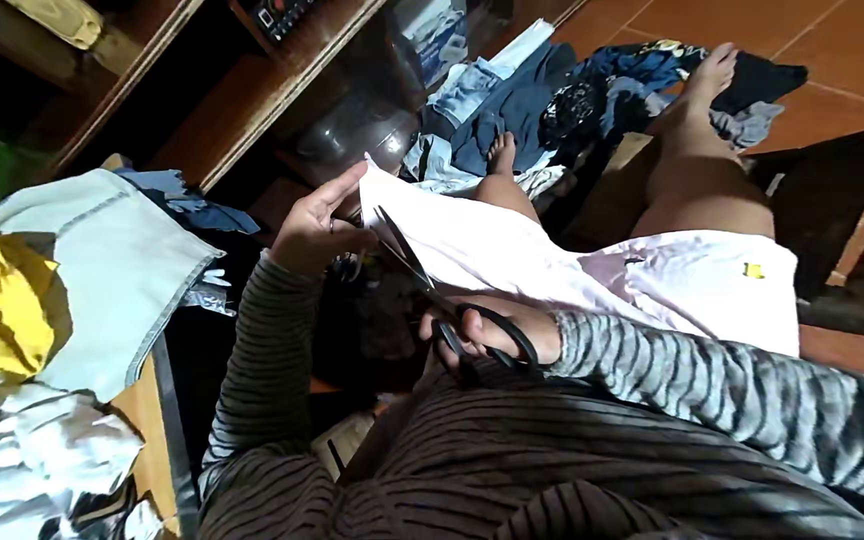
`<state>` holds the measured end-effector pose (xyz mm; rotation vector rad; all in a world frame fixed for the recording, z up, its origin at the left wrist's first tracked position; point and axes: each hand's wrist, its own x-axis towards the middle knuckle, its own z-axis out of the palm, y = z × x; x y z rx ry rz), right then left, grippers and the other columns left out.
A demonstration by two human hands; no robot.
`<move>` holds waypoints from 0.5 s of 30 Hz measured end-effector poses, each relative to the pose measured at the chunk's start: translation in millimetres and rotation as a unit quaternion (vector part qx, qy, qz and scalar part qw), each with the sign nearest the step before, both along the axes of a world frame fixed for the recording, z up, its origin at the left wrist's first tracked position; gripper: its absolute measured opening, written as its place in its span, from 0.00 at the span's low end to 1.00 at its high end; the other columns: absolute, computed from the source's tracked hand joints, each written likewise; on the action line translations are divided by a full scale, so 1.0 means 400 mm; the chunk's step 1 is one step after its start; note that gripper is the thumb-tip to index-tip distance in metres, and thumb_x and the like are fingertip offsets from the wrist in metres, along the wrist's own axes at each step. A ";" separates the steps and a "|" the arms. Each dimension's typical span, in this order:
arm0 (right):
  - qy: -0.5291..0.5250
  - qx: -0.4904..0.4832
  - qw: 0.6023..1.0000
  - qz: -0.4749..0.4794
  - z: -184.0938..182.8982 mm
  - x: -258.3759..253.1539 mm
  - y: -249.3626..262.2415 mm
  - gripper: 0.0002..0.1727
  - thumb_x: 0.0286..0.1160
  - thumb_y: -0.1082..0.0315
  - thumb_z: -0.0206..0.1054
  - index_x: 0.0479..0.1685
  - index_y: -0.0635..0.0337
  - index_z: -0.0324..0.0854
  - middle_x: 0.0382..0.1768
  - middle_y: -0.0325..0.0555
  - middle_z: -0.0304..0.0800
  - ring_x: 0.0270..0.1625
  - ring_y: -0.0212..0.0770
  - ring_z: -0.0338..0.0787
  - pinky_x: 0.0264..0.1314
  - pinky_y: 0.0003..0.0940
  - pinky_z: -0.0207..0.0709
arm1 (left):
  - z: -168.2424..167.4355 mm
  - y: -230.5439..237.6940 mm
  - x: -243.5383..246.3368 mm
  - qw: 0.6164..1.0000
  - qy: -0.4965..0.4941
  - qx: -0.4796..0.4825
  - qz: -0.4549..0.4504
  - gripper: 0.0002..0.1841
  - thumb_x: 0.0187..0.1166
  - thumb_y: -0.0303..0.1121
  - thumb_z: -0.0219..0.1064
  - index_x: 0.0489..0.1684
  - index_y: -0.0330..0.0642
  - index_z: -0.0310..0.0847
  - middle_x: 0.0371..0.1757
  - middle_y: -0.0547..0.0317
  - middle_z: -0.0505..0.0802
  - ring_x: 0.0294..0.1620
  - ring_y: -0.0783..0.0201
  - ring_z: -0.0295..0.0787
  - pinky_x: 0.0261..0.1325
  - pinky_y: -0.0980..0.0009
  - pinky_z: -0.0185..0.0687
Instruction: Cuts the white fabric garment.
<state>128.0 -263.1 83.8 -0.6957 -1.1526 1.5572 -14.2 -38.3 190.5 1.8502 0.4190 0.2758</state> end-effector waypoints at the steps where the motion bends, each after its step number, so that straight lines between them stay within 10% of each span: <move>1: -0.004 -0.002 1.000 -0.013 0.006 -0.005 0.008 0.46 0.67 0.18 0.54 0.58 0.54 0.77 0.30 0.27 0.87 0.31 0.21 0.85 0.35 0.18 0.79 | -0.003 -0.005 0.001 1.000 -0.007 0.000 0.002 0.48 0.60 0.12 0.74 0.90 0.31 0.55 0.85 0.51 0.75 0.54 0.68 0.93 0.49 0.71 0.93; 8: 0.030 -0.054 0.997 -0.045 0.025 -0.024 0.025 0.48 0.63 0.17 0.57 0.59 0.56 0.75 0.30 0.28 0.87 0.32 0.25 0.88 0.38 0.20 0.83 | -0.009 -0.032 0.009 0.998 0.007 -0.004 0.063 0.46 0.59 0.13 0.76 0.87 0.30 0.62 0.82 0.48 0.78 0.55 0.67 0.93 0.53 0.70 0.93; 15: -0.051 -0.023 0.998 0.000 -0.017 -0.018 -0.023 0.47 0.70 0.19 0.51 0.57 0.57 0.80 0.28 0.27 0.84 0.30 0.20 0.83 0.34 0.18 0.78 | -0.021 0.040 -0.009 0.972 0.223 -0.066 -0.021 0.15 0.74 0.15 0.66 0.53 0.41 0.77 0.54 0.60 0.94 0.35 0.76 0.90 0.35 0.81 0.83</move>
